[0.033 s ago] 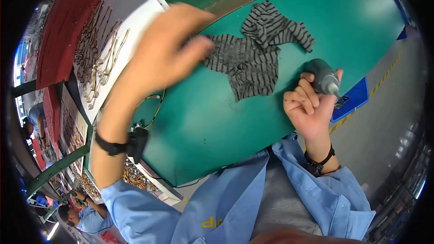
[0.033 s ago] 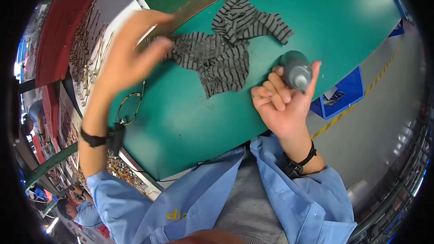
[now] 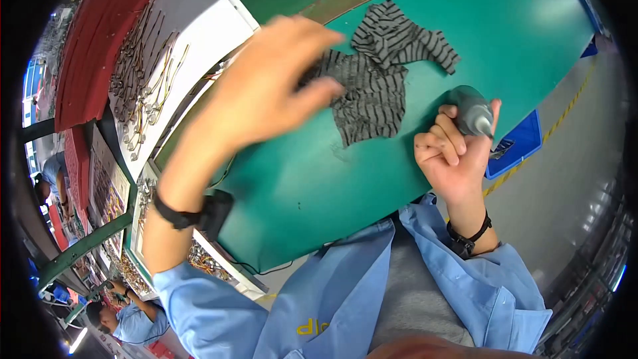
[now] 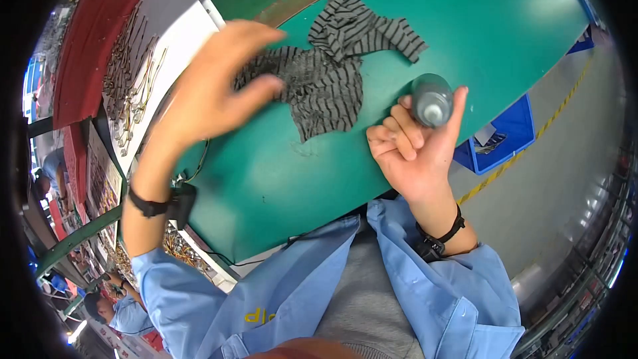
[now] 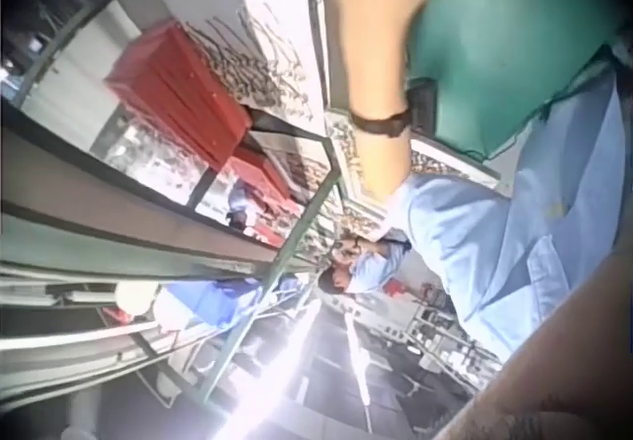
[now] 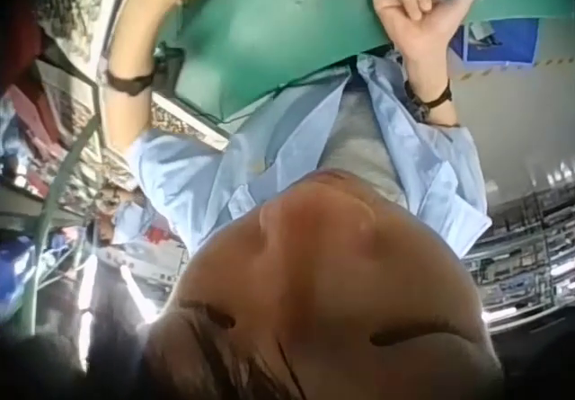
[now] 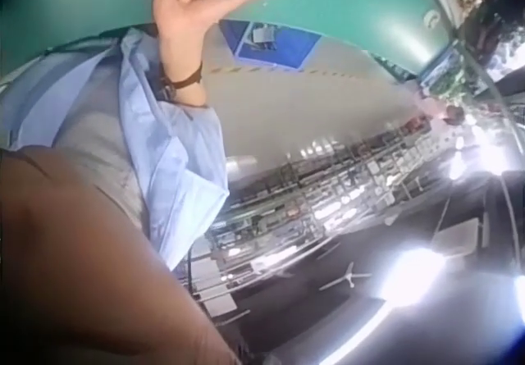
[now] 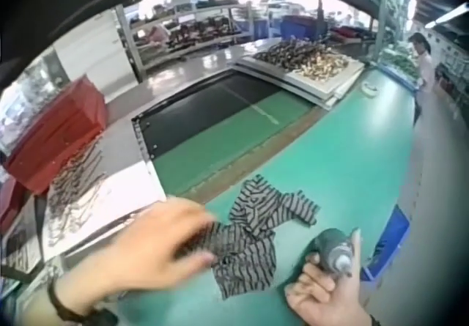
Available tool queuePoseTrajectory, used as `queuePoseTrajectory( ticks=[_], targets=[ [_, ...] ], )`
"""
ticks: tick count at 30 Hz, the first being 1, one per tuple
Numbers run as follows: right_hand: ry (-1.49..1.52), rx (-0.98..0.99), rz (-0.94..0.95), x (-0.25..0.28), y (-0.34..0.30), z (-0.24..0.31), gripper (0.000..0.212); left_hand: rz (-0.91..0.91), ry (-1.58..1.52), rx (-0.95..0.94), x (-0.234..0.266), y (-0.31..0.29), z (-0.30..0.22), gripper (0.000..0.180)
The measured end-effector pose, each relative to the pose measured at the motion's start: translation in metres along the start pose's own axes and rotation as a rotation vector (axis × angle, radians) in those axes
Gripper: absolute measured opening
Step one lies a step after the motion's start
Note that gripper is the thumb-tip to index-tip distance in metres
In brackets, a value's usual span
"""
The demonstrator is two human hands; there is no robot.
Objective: The person wipes the tip of a glue bottle with a cloth, picks up a potentiometer, and applies glue to its wire connections. They then set it down and repeat the process with another potentiometer.
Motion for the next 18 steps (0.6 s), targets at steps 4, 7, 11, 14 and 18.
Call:
queuePoseTrajectory(
  ticks=[4, 7, 11, 14, 18],
  targets=[
    [-0.069, 0.037, 0.041, 0.005, -0.015, 0.012, 0.066, 0.110, -0.018, 0.104, -0.053, -0.008, -0.029, 0.033],
    [-0.171, 0.118, -0.006, 0.004, -0.023, 0.024, 0.064, 0.219, -0.170, 0.335, -0.052, -0.010, -0.026, 0.028],
    [-0.386, 0.248, 0.046, 0.003, -0.025, 0.029, 0.058, 0.170, -0.542, 0.549, -0.046, -0.022, -0.029, 0.020],
    [-0.511, 0.334, 0.150, -0.004, -0.015, 0.028, 0.054, 0.042, -0.776, 0.571, -0.038, -0.034, -0.038, 0.019],
    [-0.639, 0.475, 0.300, -0.014, -0.017, 0.031, 0.049, -0.120, -1.032, 0.493, -0.027, -0.052, -0.053, 0.023]
  ],
)
Point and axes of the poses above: each hand's wrist, its own y-axis towards the middle knuckle, its own x-axis out of the back of the hand, z = x × y, the point moved 7 cm from there along y, towards the middle knuckle, and after that the axes turned 12 degrees about x, right-handed, at the moved point
